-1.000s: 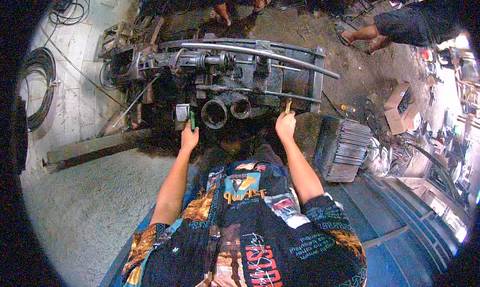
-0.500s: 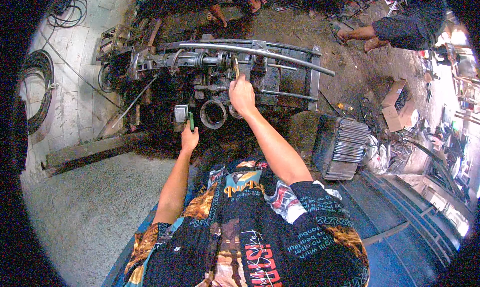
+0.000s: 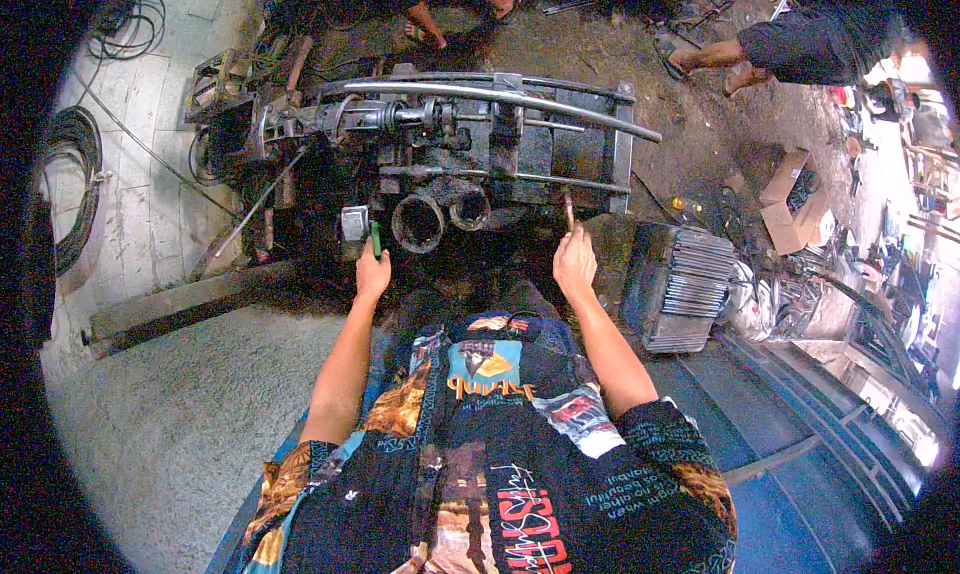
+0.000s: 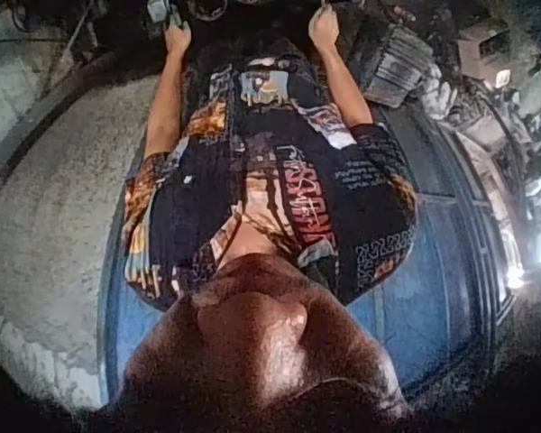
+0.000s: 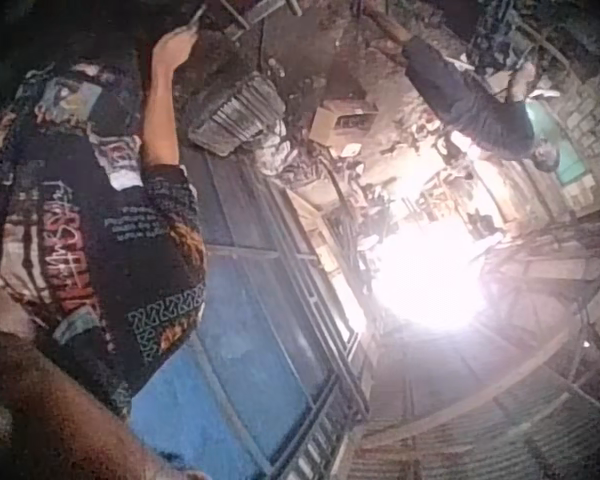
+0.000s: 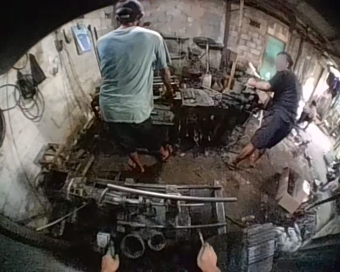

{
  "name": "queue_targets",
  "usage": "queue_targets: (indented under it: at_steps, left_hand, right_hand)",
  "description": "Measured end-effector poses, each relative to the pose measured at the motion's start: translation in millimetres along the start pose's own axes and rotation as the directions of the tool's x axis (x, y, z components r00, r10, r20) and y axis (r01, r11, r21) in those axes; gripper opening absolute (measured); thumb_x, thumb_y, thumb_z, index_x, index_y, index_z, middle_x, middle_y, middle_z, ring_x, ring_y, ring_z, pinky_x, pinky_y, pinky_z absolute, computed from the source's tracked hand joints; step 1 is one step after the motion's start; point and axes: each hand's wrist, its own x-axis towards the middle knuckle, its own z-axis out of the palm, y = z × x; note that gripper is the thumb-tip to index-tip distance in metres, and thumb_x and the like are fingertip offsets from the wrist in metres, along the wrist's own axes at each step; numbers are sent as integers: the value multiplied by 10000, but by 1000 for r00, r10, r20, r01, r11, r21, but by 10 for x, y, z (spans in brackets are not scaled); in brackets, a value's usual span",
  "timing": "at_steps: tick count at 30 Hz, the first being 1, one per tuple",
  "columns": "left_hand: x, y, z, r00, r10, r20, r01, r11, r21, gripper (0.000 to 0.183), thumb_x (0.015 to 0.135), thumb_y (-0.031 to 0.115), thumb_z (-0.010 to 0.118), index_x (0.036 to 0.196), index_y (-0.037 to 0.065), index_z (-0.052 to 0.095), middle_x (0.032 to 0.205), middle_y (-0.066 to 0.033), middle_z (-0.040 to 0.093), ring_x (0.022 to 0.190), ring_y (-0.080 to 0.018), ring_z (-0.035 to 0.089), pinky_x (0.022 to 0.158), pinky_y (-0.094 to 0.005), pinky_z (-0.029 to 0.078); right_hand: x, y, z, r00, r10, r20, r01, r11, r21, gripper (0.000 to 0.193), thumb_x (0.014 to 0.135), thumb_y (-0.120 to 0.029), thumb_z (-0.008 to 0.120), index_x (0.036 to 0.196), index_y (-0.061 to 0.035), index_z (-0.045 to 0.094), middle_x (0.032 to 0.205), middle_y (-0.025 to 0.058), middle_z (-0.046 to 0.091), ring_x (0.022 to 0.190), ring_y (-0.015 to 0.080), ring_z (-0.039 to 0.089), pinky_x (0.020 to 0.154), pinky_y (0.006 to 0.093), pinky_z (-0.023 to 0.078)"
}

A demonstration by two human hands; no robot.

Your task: Bending metal rods using a manual bending machine on a fabrication floor.

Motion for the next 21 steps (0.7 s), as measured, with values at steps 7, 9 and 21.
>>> queue_targets:
  at_steps: [7, 9, 21]
  left_hand:
    - [2, -43, -21, 1000, 8, 1, -8, 1000, 25, 584, 900, 261, 581, 1422, 60, 416, 1048, -295, 646, 978, -446, 627, 867, -491, 497]
    - [31, -25, -33, 1000, -6, 27, 4, 999, 46, 589, 898, 267, 582, 1426, 66, 413, 1072, -291, 641, 999, -444, 621, 882, -492, 491]
    - [3, -77, 5, 1000, -3, 24, 3, 999, -33, 557, 915, 297, 573, 1400, 57, 442, 1037, -305, 642, 986, -471, 612, 870, -524, 484]
  right_hand:
    - [474, 121, 387, 990, 66, -123, -58, 996, 64, 493, 989, -219, 437, 1454, -103, 321, 1197, 279, 424, 958, 483, 574, 803, 546, 491]
    - [638, 171, 532, 979, 75, -189, -61, 995, 81, 512, 964, -201, 475, 1445, -95, 334, 1206, 277, 416, 965, 486, 570, 809, 544, 491]
    - [515, -1448, -731, 851, -522, -53, 498, 771, 396, 312, 852, -216, 643, 1034, 37, 659, 1003, 235, 677, 1014, 333, 645, 908, 430, 495]
